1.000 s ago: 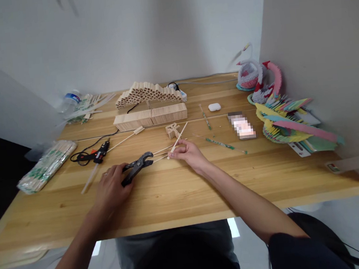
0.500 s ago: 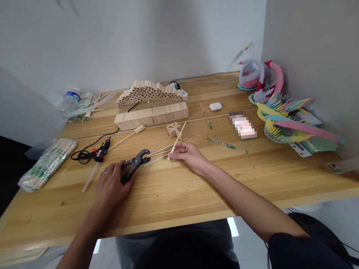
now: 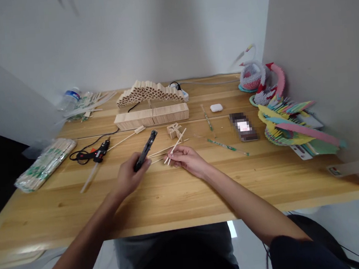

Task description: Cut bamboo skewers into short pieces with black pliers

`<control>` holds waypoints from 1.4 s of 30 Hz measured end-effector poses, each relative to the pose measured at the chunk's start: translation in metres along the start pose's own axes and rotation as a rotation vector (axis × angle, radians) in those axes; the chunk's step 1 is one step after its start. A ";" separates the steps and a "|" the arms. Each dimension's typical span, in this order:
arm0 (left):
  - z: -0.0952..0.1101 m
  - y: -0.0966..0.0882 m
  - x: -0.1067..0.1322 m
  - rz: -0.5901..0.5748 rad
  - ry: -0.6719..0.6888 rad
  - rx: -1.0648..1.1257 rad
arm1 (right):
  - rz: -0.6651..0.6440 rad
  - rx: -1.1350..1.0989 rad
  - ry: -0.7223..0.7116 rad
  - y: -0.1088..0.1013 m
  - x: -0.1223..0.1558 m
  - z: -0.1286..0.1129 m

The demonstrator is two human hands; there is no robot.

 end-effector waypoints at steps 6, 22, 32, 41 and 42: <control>0.000 0.044 -0.035 -0.160 0.040 0.329 | 0.100 0.033 -0.034 -0.010 -0.005 0.006; -0.012 0.045 -0.024 -0.091 0.064 0.276 | 0.183 0.350 -0.065 -0.017 0.000 0.002; -0.014 0.035 -0.023 -0.027 0.066 0.191 | 0.967 1.558 -0.339 -0.155 0.079 -0.065; -0.010 0.039 -0.020 -0.071 0.100 0.178 | 1.262 1.783 -0.064 -0.226 0.105 -0.049; -0.009 0.039 -0.020 -0.072 0.099 0.177 | 1.259 1.775 -0.044 -0.227 0.105 -0.048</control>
Point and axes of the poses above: each hand's wrist, its own x-axis away from the middle knuckle, its own y-axis out of the palm, z = x × y, the point moved 8 cm from there along -x, towards the middle knuckle, and after that the axes turned 14 degrees about x, right-handed, at the moved point
